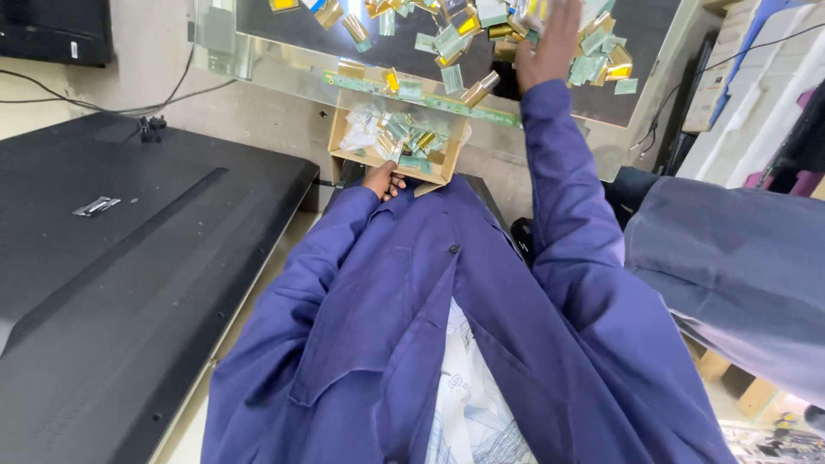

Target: Picking up small electronic components from a pile on a table and placing them into a cardboard box.

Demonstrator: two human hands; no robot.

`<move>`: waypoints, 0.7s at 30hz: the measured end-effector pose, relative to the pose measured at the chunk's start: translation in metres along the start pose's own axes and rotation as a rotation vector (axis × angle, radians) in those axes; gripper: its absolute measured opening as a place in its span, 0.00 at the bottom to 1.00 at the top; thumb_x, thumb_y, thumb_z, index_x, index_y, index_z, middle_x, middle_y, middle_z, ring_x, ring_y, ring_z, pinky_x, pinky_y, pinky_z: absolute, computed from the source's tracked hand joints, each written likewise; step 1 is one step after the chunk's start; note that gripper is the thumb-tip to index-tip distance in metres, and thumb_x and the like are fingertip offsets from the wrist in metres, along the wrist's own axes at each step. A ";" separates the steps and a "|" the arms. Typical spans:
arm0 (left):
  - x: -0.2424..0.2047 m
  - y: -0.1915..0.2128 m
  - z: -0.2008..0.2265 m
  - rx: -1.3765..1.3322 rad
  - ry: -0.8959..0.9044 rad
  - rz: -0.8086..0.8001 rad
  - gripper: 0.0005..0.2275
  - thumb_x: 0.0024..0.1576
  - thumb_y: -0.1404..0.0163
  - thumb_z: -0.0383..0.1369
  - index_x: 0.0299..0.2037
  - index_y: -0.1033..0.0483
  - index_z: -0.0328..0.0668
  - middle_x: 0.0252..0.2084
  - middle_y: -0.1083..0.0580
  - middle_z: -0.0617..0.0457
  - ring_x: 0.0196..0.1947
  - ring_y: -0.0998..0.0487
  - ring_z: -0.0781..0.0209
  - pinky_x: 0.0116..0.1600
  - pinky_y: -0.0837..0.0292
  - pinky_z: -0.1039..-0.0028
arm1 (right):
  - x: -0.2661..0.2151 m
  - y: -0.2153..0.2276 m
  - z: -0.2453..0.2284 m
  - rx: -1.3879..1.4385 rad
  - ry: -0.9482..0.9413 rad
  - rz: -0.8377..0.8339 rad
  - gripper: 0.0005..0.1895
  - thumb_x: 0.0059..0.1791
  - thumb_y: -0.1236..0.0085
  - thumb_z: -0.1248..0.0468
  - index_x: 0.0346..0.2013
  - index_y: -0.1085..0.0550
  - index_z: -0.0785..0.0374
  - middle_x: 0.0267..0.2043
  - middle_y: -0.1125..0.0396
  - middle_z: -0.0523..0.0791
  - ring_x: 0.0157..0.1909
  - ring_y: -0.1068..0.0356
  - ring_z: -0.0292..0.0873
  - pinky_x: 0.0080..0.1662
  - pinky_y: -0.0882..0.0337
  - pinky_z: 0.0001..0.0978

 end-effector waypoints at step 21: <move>-0.030 -0.013 0.021 0.188 -0.071 -0.003 0.16 0.53 0.60 0.43 0.31 0.25 0.39 0.23 0.24 0.56 0.10 0.38 0.68 0.15 0.47 0.78 | -0.099 -0.043 -0.096 -0.173 0.241 -0.360 0.49 0.35 0.46 0.70 0.71 0.49 0.60 0.73 0.57 0.58 0.74 0.61 0.62 0.69 0.61 0.63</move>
Point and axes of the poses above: each hand's wrist, its own x-axis towards the middle knuckle, its own y-axis out of the back of the hand, z = x × y, the point moved 3 cm from there along x, towards the middle knuckle
